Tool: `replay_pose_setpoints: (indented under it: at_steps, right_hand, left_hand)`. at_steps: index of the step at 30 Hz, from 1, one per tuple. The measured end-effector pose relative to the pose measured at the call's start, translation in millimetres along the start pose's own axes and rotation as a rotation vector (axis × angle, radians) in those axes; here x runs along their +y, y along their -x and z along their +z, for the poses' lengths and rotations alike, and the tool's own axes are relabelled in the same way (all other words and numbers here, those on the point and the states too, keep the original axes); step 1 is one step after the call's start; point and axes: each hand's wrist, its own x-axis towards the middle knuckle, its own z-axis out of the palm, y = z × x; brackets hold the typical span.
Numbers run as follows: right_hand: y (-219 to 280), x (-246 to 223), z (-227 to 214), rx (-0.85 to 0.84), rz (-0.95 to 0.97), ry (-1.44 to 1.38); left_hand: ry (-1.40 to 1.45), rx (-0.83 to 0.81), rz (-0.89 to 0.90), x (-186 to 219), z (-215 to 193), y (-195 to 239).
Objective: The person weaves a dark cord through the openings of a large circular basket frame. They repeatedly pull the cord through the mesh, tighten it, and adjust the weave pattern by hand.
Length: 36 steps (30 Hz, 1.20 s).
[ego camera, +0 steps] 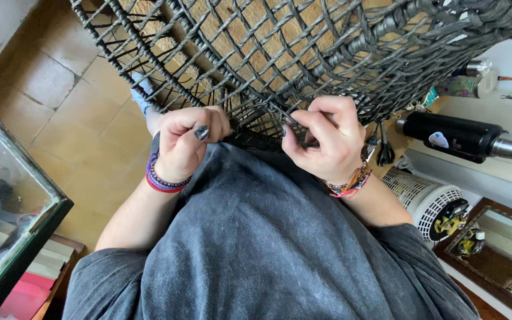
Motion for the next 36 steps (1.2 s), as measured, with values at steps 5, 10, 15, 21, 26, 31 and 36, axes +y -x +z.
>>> replay_pose_setpoints:
  at_steps: [5,10,15,21,26,31,36]
  right_hand:
    - [7.9,6.1,-3.2,0.042,0.047,-0.176]
    - [19.9,11.5,-6.4,0.047,0.167,-0.264]
    - [13.6,6.4,-8.5,0.030,0.034,0.038]
    - [7.7,-6.0,-10.0,0.006,0.049,0.022]
    - [15.4,-16.5,-2.3,0.006,0.103,0.132]
    - [9.8,-27.3,-3.5,-0.047,0.176,0.152]
    - [11.0,-25.6,0.6,-0.060,0.129,0.178]
  left_hand:
    - [0.007,-0.058,0.052,-5.1,-16.8,-1.8]
    - [0.032,-0.102,0.092,-7.9,-16.3,-3.3]
    - [0.040,-0.023,0.064,-17.9,-19.0,6.5]
    - [-0.086,-0.104,0.016,-11.0,-25.1,6.8]
    - [-0.155,-0.103,-0.052,6.3,-15.5,6.8]
    - [-0.277,-0.101,-0.239,42.1,3.0,-1.5]
    - [-0.630,-0.093,-0.519,68.9,20.3,-8.0]
